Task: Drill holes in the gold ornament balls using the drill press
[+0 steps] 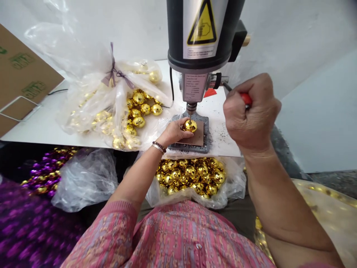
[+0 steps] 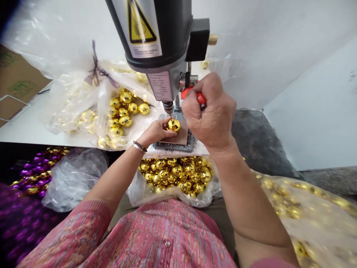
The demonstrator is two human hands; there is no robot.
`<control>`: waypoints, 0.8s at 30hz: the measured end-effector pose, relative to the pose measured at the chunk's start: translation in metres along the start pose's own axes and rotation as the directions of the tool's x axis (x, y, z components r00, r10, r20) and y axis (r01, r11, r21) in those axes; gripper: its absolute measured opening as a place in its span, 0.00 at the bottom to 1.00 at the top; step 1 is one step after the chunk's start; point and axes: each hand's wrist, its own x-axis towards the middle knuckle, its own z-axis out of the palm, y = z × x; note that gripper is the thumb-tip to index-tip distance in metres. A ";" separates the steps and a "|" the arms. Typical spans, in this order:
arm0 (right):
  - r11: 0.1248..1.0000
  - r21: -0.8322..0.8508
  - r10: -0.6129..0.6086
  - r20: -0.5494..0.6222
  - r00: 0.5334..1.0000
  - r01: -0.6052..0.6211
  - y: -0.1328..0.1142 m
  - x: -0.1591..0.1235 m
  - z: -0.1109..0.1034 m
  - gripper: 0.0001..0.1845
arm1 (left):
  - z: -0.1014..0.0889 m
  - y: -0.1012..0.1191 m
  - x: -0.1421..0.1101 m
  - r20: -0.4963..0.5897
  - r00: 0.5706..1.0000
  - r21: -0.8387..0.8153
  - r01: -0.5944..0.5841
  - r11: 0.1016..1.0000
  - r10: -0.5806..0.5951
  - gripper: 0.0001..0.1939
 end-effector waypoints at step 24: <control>0.989 0.052 -0.121 -0.236 0.964 0.137 0.041 -0.048 0.033 0.14 | 0.007 -0.018 0.004 -0.008 0.999 -0.160 -0.047 0.986 0.046 0.37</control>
